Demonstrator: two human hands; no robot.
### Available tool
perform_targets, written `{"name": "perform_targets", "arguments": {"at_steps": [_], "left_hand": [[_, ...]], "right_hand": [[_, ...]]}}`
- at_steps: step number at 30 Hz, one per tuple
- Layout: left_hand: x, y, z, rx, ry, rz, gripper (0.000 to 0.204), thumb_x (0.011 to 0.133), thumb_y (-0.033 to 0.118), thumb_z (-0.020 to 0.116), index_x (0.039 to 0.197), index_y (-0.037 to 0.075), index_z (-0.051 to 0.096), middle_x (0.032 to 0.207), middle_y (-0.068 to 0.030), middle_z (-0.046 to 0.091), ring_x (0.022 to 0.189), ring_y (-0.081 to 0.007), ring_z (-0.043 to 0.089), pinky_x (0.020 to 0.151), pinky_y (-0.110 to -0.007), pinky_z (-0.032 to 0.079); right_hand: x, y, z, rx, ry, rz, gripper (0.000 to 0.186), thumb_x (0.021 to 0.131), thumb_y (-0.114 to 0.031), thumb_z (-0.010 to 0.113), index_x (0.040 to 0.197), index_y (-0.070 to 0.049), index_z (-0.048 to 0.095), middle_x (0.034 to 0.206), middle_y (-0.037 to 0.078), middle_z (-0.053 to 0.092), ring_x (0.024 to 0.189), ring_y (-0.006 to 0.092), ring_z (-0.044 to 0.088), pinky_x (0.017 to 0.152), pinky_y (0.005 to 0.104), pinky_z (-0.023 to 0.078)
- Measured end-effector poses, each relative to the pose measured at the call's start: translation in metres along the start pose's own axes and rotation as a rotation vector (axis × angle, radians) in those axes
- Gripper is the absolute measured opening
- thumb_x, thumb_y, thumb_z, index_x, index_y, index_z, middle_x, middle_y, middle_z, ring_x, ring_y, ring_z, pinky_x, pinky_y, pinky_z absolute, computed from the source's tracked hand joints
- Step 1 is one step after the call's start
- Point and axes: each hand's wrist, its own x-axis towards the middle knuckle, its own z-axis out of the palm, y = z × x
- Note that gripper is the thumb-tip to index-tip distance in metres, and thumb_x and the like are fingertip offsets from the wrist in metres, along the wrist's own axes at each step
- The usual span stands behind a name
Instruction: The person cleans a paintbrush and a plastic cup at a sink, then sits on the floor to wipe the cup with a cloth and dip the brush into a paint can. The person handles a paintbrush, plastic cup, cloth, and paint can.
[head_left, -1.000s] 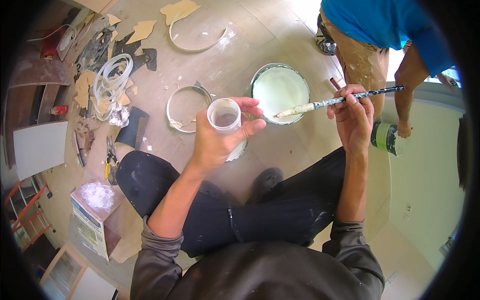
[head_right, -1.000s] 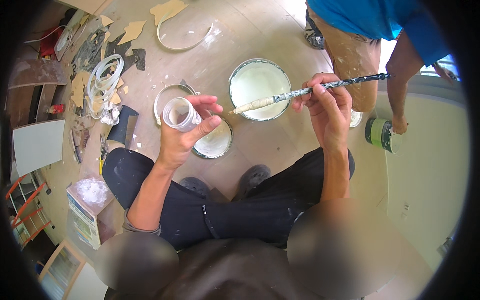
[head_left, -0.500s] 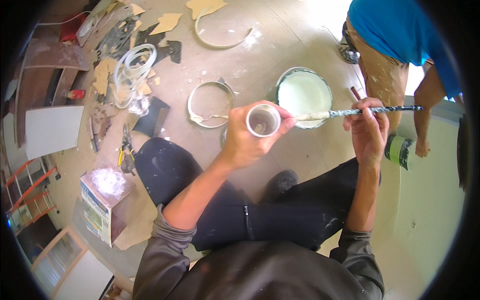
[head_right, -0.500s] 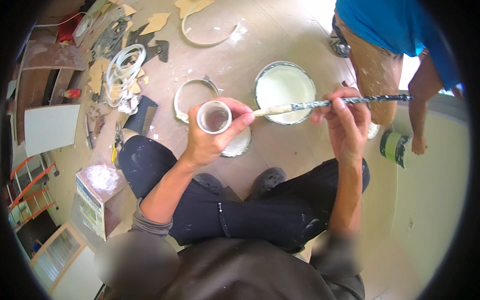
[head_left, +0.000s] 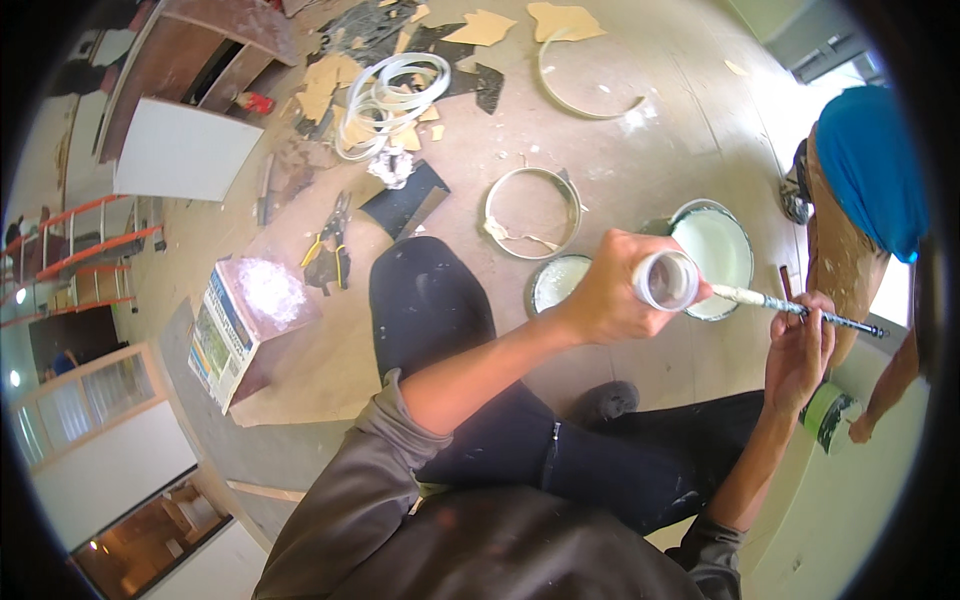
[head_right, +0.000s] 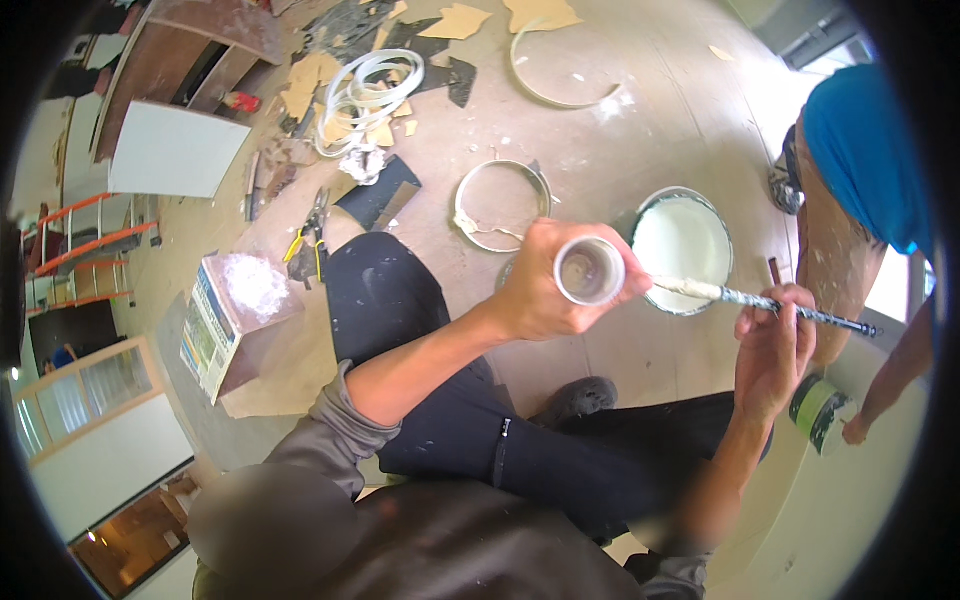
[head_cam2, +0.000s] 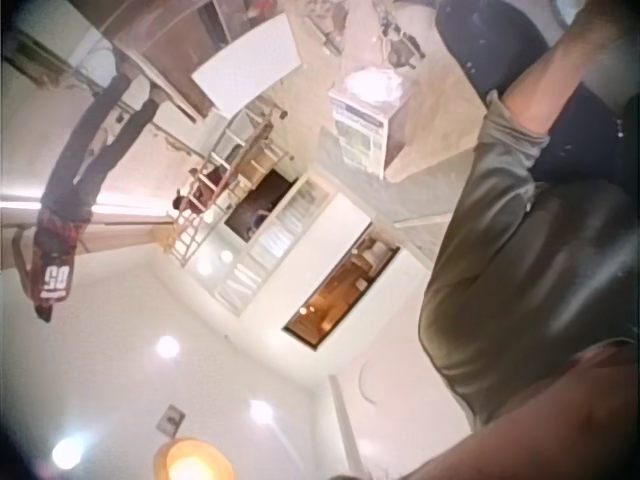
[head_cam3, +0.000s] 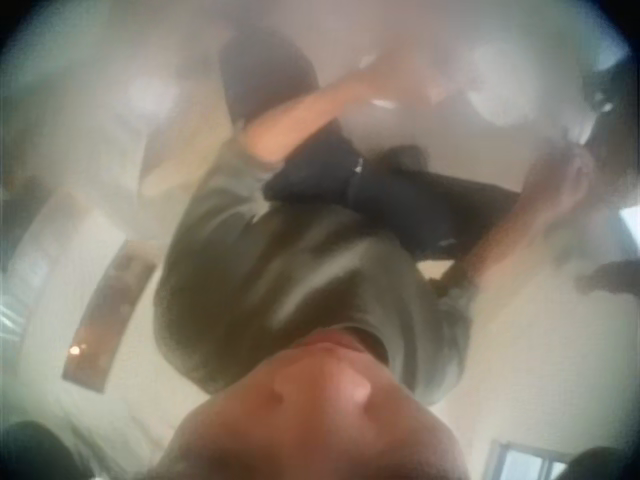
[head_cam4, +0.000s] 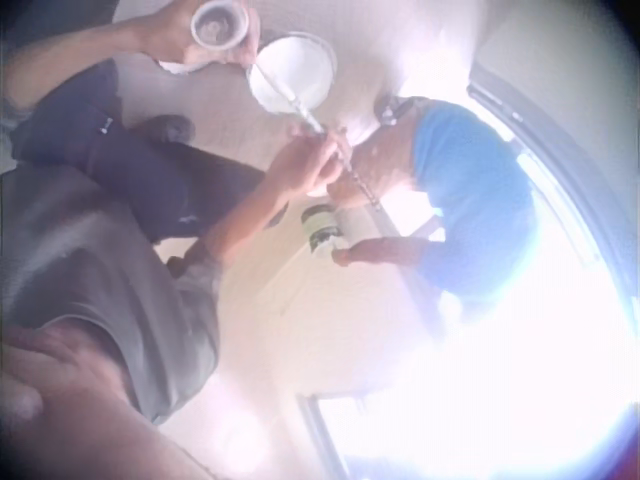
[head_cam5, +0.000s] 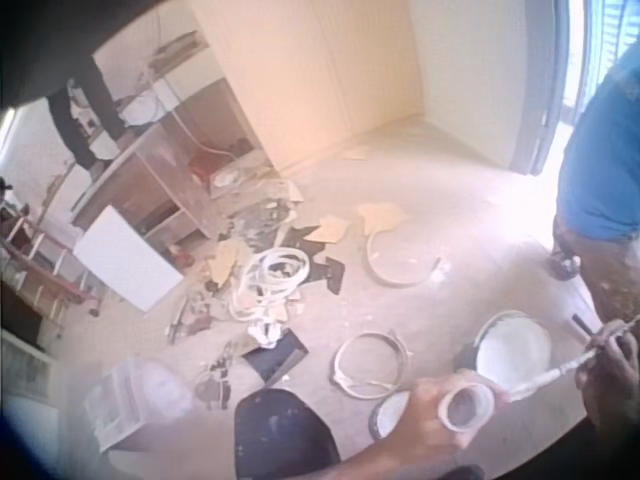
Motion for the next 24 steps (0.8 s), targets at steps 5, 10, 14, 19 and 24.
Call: {"name": "perform_targets", "arguments": {"at_steps": [5,10,14,19,24], "left_hand": [[0.0,-0.003,-0.004,0.008,-0.041,0.118,0.013,0.073,0.001,0.08,0.082,0.005,0.072,0.081,-0.0084,0.075,0.072,-0.0188,0.073,0.069,-0.03,0.056],[-0.002,0.001,-0.009,-0.021,-0.089,0.09,0.018,0.068,-0.003,0.074,0.084,0.005,0.073,0.086,-0.0094,0.076,0.078,-0.0206,0.074,0.073,-0.031,0.057],[-0.003,0.006,-0.013,-0.03,-0.101,0.04,0.015,0.072,0.0,0.075,0.085,0.005,0.074,0.085,-0.0099,0.076,0.078,-0.0219,0.073,0.074,-0.031,0.056],[0.002,0.021,-0.027,0.061,-0.046,0.016,0.011,0.076,0.004,0.078,0.085,0.003,0.071,0.084,-0.0085,0.075,0.08,-0.0175,0.073,0.074,-0.03,0.056],[0.013,0.056,-0.119,0.105,0.351,0.046,0.029,0.083,0.008,0.081,0.109,0.006,0.068,0.099,-0.0021,0.072,0.09,-0.0112,0.069,0.081,-0.028,0.055]], "right_hand": [[-0.002,0.003,-0.01,0.001,0.019,0.002,0.021,0.108,-0.014,0.049,0.119,0.003,0.055,0.11,0.008,0.054,0.088,0.01,0.052,0.068,0.0249,0.047],[0.001,0.003,-0.011,-0.008,-0.007,-0.015,0.021,0.108,-0.014,0.049,0.119,0.003,0.056,0.107,0.007,0.052,0.086,0.0096,0.051,0.067,0.0244,0.046],[0.002,0.001,-0.007,-0.018,-0.029,-0.008,0.021,0.108,-0.015,0.05,0.118,0.003,0.056,0.105,0.007,0.052,0.084,0.0094,0.051,0.067,0.0242,0.046],[0.007,0.003,-0.027,-0.03,0.017,-0.02,0.022,0.108,-0.017,0.052,0.117,0.002,0.056,0.102,0.005,0.056,0.082,0.0093,0.053,0.065,0.0247,0.046],[0.006,0.022,-0.013,-0.459,0.1,-0.007,0.018,0.105,-0.018,0.058,0.107,-0.001,0.061,0.086,0.003,0.06,0.068,0.0086,0.053,0.057,0.0244,0.044]]}}
